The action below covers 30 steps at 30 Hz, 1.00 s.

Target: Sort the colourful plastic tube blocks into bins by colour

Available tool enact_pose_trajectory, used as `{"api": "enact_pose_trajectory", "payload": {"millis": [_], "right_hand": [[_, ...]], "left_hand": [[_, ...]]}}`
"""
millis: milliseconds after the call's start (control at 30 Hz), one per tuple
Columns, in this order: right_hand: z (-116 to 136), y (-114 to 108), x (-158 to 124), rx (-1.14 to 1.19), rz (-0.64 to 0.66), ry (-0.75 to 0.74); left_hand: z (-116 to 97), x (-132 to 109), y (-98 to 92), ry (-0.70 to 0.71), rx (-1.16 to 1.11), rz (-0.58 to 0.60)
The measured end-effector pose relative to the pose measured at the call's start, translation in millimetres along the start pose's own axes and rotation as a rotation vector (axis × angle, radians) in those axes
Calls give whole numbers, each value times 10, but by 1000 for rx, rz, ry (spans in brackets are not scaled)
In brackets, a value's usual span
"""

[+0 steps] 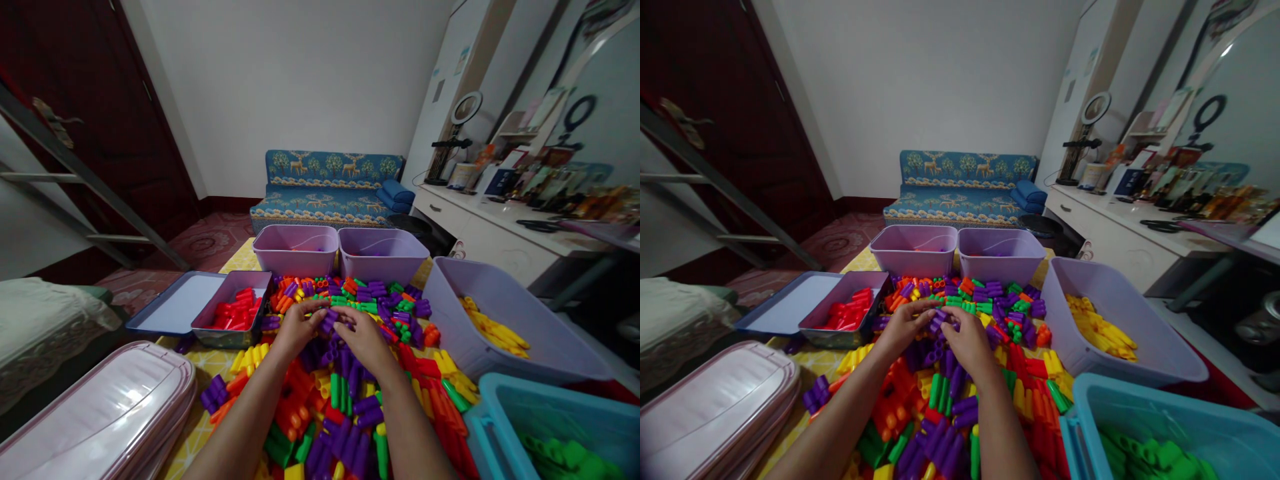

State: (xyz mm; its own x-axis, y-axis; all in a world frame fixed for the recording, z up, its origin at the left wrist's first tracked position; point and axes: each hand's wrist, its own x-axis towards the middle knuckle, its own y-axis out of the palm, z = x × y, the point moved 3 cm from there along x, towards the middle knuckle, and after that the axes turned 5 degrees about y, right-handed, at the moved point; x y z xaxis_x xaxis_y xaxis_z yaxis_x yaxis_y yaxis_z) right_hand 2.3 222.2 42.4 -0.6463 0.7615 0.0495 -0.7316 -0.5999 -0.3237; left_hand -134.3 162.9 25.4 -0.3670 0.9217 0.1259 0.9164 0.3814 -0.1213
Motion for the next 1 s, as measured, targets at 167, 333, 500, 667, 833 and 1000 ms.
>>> {"api": "enact_pose_trajectory", "payload": {"millis": [167, 333, 500, 667, 833, 1000], "right_hand": [[-10, -25, -18, -70, 28, -35], [-39, -1, 0, 114, 125, -10], [-6, 30, 10, 292, 92, 113], [68, -52, -10, 276, 27, 144], [140, -177, 52, 229, 79, 174], [427, -354, 299, 610, -208, 10]], "left_hand": [[-76, -21, -27, -41, -49, -1], [-129, -33, -85, -2, -75, -66], [-178, -36, -94, 19, 0, -67], [-198, -55, -67, -103, -163, -46], [-208, -3, -76, -251, -223, 77], [-703, 323, -59, -2, -416, 4]]}}
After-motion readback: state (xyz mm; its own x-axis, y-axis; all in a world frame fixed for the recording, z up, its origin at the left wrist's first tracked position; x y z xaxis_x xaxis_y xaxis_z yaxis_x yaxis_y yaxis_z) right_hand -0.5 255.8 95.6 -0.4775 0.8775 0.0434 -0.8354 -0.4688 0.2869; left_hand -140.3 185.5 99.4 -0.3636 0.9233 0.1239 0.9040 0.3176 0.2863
